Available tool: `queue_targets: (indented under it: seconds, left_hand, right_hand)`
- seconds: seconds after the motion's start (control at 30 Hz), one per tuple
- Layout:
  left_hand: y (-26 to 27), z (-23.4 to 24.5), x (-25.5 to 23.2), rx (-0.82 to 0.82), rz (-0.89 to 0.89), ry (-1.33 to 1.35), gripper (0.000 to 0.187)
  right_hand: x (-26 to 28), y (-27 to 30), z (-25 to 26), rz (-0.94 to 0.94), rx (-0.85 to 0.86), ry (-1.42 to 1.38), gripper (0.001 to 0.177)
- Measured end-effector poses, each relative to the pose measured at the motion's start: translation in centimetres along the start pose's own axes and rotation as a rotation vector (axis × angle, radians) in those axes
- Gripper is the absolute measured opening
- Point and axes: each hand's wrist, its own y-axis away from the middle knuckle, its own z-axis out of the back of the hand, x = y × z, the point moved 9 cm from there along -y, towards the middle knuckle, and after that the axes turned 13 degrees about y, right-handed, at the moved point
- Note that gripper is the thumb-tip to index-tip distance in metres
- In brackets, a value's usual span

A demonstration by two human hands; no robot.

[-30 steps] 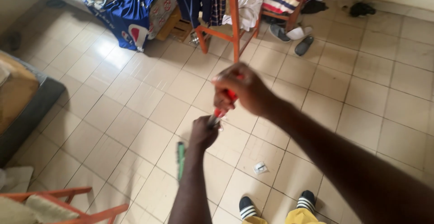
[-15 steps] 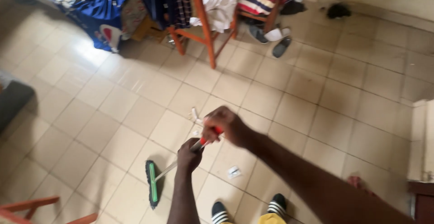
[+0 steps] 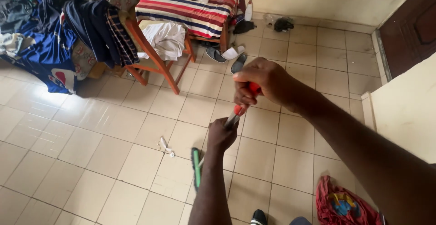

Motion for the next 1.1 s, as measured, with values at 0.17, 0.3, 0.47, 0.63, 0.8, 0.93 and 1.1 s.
queue_targets:
  seconds: [0.17,0.3,0.47,0.63,0.8,0.93,1.1]
  left_hand:
    - [-1.1,4.3,-0.2,-0.098,-0.124,0.010,0.043]
    - [-0.4,10.8,0.8,-0.130,-0.133,-0.010,0.039]
    - [-0.2,20.2,9.7,-0.178,-0.088,-0.211,0.025]
    - [1.1,27.9,17.8,-0.300,0.068,-0.217,0.015]
    - [-2.8,27.6,28.8,-0.241,0.107,-0.232,0.019]
    - [-6.8,22.4,24.8,-0.069,0.097,-0.144,0.021]
    - [-11.0,13.9,14.2,0.128,-0.018,-0.128,0.022]
  right_hand:
    - [4.2,-2.5,-2.9,0.179,0.053,0.026,0.052]
    - [5.1,-5.9,-6.8,0.266,0.107,-0.129,0.049]
    - [1.3,-11.3,-14.5,0.267,0.128,-0.183,0.048]
    - [-4.8,-15.6,-23.2,0.286,0.176,-0.225,0.048]
    - [-10.5,-18.6,-25.6,0.169,0.056,-0.172,0.047]
    - [-11.0,-18.8,-19.3,0.061,-0.042,-0.242,0.049]
    - [-8.0,-15.3,-8.1,-0.021,-0.182,-0.100,0.054]
